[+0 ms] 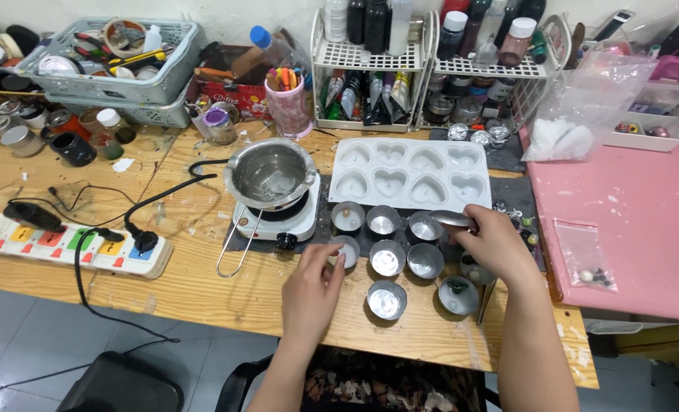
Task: Cleaning and scraping small metal cups with a spoon at a workshop desk.
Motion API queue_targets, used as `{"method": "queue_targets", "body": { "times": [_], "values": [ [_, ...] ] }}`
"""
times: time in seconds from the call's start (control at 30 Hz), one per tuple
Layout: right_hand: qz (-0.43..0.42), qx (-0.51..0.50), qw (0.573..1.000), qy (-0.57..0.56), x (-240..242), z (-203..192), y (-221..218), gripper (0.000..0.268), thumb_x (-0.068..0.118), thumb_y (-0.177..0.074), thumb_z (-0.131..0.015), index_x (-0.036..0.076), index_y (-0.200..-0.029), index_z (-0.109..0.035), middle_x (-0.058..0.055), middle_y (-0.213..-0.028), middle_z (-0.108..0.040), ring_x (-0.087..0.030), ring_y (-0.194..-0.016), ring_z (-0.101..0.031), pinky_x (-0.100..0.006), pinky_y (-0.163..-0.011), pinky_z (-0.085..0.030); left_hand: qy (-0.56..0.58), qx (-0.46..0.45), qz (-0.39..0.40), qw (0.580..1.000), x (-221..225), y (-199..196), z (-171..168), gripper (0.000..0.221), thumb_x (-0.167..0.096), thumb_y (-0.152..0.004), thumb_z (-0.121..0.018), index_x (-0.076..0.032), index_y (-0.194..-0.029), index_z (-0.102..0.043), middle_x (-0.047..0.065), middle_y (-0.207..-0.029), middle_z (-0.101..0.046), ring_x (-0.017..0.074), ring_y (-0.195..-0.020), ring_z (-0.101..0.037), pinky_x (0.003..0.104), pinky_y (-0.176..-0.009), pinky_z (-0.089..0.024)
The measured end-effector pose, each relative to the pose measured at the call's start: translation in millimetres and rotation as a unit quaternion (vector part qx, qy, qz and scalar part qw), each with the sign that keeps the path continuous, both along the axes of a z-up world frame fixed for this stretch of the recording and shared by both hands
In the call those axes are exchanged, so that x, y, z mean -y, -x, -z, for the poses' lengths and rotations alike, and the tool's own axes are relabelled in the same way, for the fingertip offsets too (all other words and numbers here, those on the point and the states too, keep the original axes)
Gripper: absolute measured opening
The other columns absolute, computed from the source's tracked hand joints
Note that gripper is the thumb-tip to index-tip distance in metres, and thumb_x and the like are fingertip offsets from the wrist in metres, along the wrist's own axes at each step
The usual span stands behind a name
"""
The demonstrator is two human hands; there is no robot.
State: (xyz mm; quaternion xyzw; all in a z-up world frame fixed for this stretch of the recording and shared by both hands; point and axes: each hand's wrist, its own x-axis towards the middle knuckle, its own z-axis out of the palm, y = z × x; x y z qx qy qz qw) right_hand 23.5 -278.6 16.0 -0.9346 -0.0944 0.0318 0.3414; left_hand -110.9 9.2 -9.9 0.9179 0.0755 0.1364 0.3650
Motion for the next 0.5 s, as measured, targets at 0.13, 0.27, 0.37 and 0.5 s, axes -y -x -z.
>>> {"method": "queue_targets", "body": {
  "times": [0.13, 0.27, 0.37, 0.5],
  "values": [
    [-0.015, 0.003, 1.000, 0.013, -2, 8, -3, 0.022, 0.012, -0.080, -0.072, -0.001, -0.099, -0.071, -0.015, -0.081, -0.077, -0.025, -0.073, -0.073, -0.039, -0.069, -0.056, -0.029, -0.007, -0.012, 0.999, 8, 2, 9, 0.040, -0.035, -0.093, -0.069, -0.017, -0.129, -0.064, 0.002, -0.123, -0.064, 0.0132, -0.076, -0.070, 0.030, -0.064, -0.058],
    [-0.016, -0.001, 1.000, 0.010, -8, 3, 0, 0.023, 0.014, -0.082, -0.072, -0.001, -0.099, -0.070, -0.016, -0.079, -0.076, -0.024, -0.071, -0.072, -0.038, -0.068, -0.055, -0.067, -0.004, -0.040, 0.997, 10, -2, 14, 0.081, -0.042, -0.079, -0.082, -0.010, -0.144, -0.046, 0.013, -0.139, -0.055, 0.0253, -0.087, -0.071, 0.038, -0.065, -0.058],
    [-0.016, -0.005, 1.000, -0.004, -6, 7, -2, 0.022, 0.014, -0.084, -0.072, -0.001, -0.098, -0.070, -0.015, -0.077, -0.076, -0.023, -0.069, -0.071, -0.037, -0.067, -0.054, -0.069, 0.012, -0.039, 0.997, 11, -5, 19, 0.080, -0.041, -0.081, -0.082, -0.010, -0.145, -0.045, 0.010, -0.134, -0.059, 0.0298, -0.094, -0.071, 0.041, -0.069, -0.058],
    [-0.011, -0.014, 1.000, -0.023, -6, 3, 0, 0.017, 0.013, -0.085, -0.070, -0.001, -0.094, -0.067, -0.012, -0.073, -0.073, -0.020, -0.066, -0.067, -0.036, -0.064, -0.053, 0.011, -0.110, -0.035, 0.993, 16, 0, 10, 0.076, -0.039, -0.084, -0.079, -0.016, -0.149, -0.045, 0.002, -0.134, -0.061, 0.0217, -0.092, -0.074, 0.039, -0.079, -0.058]
  ]
}}
